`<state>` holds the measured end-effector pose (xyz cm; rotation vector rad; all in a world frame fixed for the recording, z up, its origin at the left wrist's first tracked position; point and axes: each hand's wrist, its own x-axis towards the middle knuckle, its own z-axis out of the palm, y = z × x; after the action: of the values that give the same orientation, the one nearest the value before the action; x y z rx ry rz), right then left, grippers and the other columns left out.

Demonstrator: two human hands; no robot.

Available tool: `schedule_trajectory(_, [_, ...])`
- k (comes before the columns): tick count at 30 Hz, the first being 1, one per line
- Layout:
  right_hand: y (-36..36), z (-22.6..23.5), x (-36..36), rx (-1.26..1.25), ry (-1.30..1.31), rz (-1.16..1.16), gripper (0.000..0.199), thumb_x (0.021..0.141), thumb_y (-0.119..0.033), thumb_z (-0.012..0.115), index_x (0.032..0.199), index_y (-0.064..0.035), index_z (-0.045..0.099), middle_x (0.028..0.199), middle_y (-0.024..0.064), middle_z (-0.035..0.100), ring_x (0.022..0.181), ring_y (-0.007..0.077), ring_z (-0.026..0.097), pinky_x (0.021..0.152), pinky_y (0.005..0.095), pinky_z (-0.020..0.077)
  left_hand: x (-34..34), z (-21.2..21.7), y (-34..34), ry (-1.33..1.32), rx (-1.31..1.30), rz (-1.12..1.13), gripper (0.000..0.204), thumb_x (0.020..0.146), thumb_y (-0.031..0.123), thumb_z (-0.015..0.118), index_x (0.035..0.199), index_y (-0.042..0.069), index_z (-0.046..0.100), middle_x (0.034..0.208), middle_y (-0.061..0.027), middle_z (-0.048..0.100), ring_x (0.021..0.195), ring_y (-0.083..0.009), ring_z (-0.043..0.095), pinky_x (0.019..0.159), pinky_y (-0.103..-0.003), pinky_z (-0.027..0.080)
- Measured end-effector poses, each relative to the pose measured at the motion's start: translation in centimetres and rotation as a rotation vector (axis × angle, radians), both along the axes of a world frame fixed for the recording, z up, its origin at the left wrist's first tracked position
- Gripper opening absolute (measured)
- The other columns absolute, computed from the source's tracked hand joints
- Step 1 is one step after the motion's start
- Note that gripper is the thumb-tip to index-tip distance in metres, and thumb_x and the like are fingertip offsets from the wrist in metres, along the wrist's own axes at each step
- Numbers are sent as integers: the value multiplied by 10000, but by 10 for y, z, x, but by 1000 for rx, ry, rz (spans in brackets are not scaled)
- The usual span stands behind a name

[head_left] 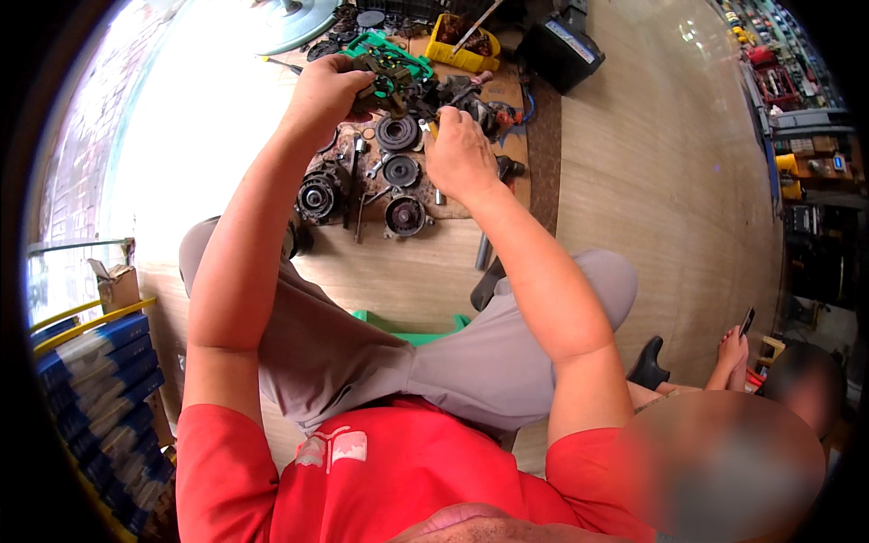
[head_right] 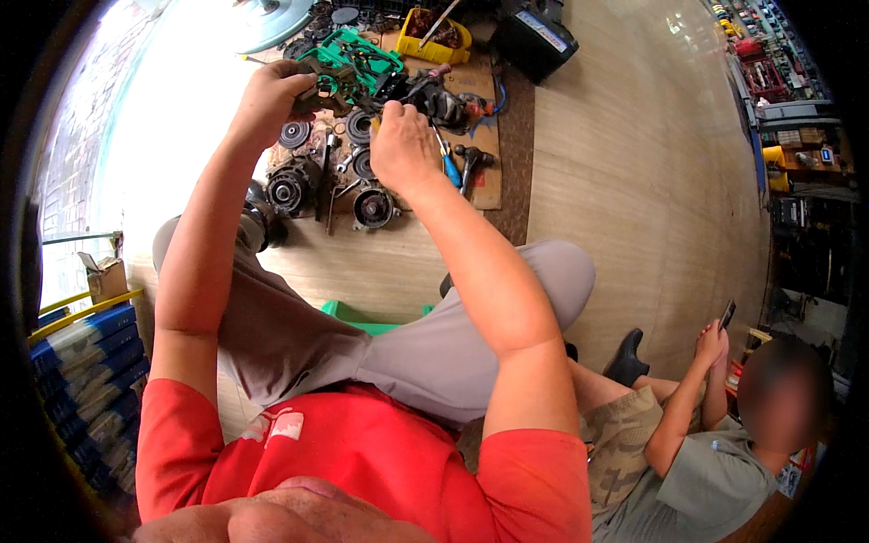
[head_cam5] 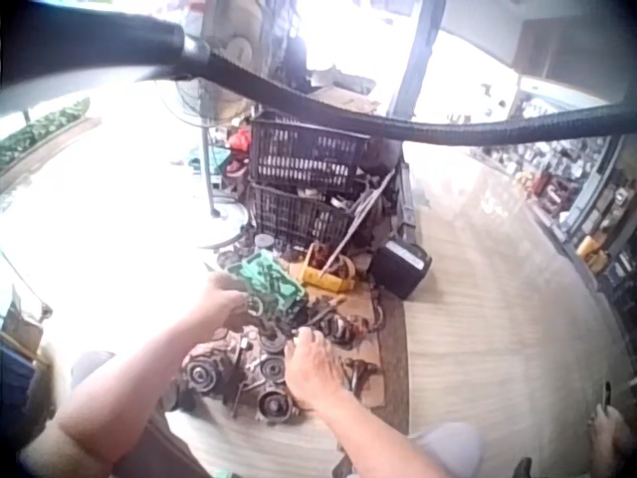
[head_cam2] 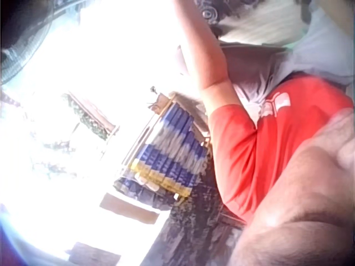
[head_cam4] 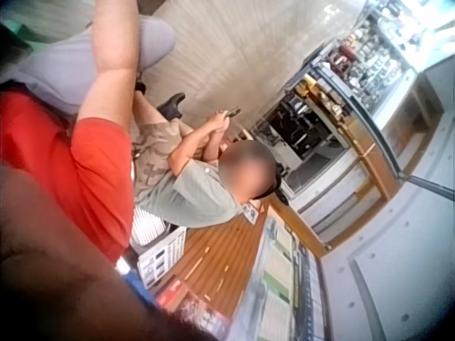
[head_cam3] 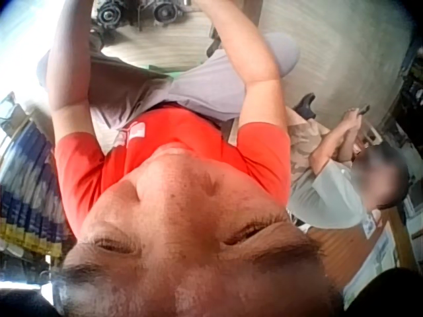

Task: The person disassembles a small motor by removing screws with a screwdriver, tapping the casing with a hammer to loosen parts, and pulling internal components out by hand.

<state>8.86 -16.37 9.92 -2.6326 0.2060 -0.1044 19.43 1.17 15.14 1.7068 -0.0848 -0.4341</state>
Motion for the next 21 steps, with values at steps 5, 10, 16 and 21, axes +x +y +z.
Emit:
schedule_trajectory(5, [-6, -6, -1, -5, -167, 104, 279, 948, -230, 572, 1071, 13, 513, 1062, 245, 584, 1034, 415, 570, 902, 487, 466, 1, 6, 2, -7, 10, -29, 260, 918, 153, 631, 1070, -56, 607, 867, -101, 674, 640, -163, 684, 558, -287, 571])
schedule_trajectory(10, [3, -3, -6, 8, -144, 106, 294, 940, -231, 588, 1095, 7, 513, 1046, 237, 590, 1012, 418, 578, 884, 496, 472, -5, 7, 0, -74, 60, -33, 233, 918, 134, 629, 1046, -59, 616, 835, -94, 672, 631, -156, 683, 523, -271, 557])
schedule_trajectory(16, [3, -13, -2, -15, -207, 87, 312, 929, -239, 612, 1107, 4, 531, 1016, 245, 613, 982, 431, 596, 865, 505, 485, -6, -2, -4, -64, 61, 1, 221, 917, 121, 625, 1053, -53, 616, 838, -97, 671, 642, -160, 687, 528, -279, 564])
schedule_trajectory(21, [11, 13, 11, 197, 146, -21, 316, 941, -229, 581, 1115, 34, 560, 1037, 297, 653, 1016, 446, 633, 913, 500, 488, -3, -16, -4, -201, -22, 8, 209, 844, 73, 632, 954, -105, 632, 785, -114, 659, 662, -188, 684, 553, -325, 609])
